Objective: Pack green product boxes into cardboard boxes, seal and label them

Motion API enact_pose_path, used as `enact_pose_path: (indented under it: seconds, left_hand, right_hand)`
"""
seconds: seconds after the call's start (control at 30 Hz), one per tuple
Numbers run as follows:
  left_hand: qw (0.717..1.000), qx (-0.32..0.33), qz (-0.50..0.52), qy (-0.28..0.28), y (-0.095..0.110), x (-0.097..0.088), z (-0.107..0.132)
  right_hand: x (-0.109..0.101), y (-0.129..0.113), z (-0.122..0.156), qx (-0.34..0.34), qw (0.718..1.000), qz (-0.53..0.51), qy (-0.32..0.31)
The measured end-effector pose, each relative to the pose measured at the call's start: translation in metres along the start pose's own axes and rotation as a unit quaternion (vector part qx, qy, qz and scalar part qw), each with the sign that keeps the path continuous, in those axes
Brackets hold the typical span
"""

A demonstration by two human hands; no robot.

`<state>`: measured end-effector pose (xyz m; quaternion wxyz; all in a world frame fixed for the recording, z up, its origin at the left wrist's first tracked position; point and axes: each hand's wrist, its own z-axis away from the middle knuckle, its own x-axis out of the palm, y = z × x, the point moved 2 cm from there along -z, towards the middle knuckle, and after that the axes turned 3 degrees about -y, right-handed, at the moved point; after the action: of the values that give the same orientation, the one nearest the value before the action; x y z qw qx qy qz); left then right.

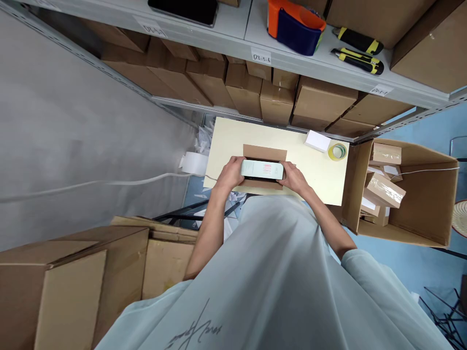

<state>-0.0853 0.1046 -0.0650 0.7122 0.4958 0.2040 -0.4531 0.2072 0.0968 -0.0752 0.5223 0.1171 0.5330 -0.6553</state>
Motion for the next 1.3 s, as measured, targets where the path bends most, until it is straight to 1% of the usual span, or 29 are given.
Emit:
enact_pose_path:
  seconds: [0.13, 0.23, 0.3, 0.4, 0.53, 0.7, 0.77, 0.83, 0.93, 1.0, 1.07, 1.1, 1.13, 1.2, 1.23, 1.3]
  left_hand:
    - [1.0, 0.012, -0.004, 0.011, -0.008, -0.005, 0.003]
    - [1.0, 0.01, -0.01, 0.004, -0.014, -0.002, 0.003]
    - [1.0, 0.007, -0.006, -0.006, -0.015, 0.003, 0.001]
    - [1.0, 0.003, -0.001, -0.003, -0.015, 0.015, -0.004]
    - [1.0, 0.002, -0.007, 0.005, -0.016, 0.028, -0.009]
    - [1.0, 0.009, -0.007, 0.016, -0.021, 0.036, -0.014]
    - [1.0, 0.017, 0.016, 0.021, -0.021, 0.04, -0.015]
    - [0.997, 0.029, 0.06, 0.027, -0.019, 0.047, -0.015]
    - [0.986, 0.031, 0.154, 0.058, -0.016, 0.059, -0.011]
    - [0.976, 0.013, 0.193, 0.102, -0.017, 0.067, -0.007]
    - [0.969, -0.026, 0.198, 0.147, -0.021, 0.072, -0.003]
    - [0.965, -0.057, 0.197, 0.161, -0.024, 0.075, -0.001]
    - [0.961, -0.092, 0.204, 0.165, -0.028, 0.077, 0.001]
    - [0.942, -0.166, 0.248, 0.153, -0.033, 0.082, 0.004]
    - [0.926, -0.197, 0.285, 0.146, -0.035, 0.085, 0.004]
    - [0.878, -0.241, 0.387, 0.142, -0.034, 0.09, 0.006]
  right_hand:
    - [0.006, -0.001, -0.001, -0.021, 1.0, -0.015, 0.017]
    - [0.012, 0.0, -0.006, -0.021, 1.0, 0.001, 0.011]
    - [0.016, 0.002, -0.01, -0.019, 0.999, 0.035, 0.007]
    - [0.021, 0.003, -0.013, -0.022, 0.997, 0.075, 0.009]
    - [0.023, 0.007, -0.011, -0.032, 0.997, 0.073, -0.004]
    - [0.022, 0.016, -0.01, -0.044, 0.997, 0.06, 0.004]
    - [0.02, 0.024, -0.009, -0.04, 0.998, 0.047, 0.016]
    - [0.016, 0.035, -0.005, -0.032, 0.998, 0.025, 0.037]
    - [0.005, 0.06, 0.007, -0.026, 0.995, -0.024, 0.092]
    - [-0.002, 0.079, 0.018, -0.003, 0.987, -0.062, 0.148]
    - [-0.004, 0.098, 0.029, 0.056, 0.973, -0.113, 0.194]
    - [-0.002, 0.106, 0.033, 0.092, 0.963, -0.15, 0.205]
    - [0.001, 0.112, 0.036, 0.124, 0.951, -0.194, 0.205]
    - [0.009, 0.119, 0.04, 0.167, 0.923, -0.291, 0.188]
    - [0.014, 0.119, 0.041, 0.178, 0.907, -0.337, 0.178]
    - [0.022, 0.114, 0.041, 0.185, 0.877, -0.413, 0.163]
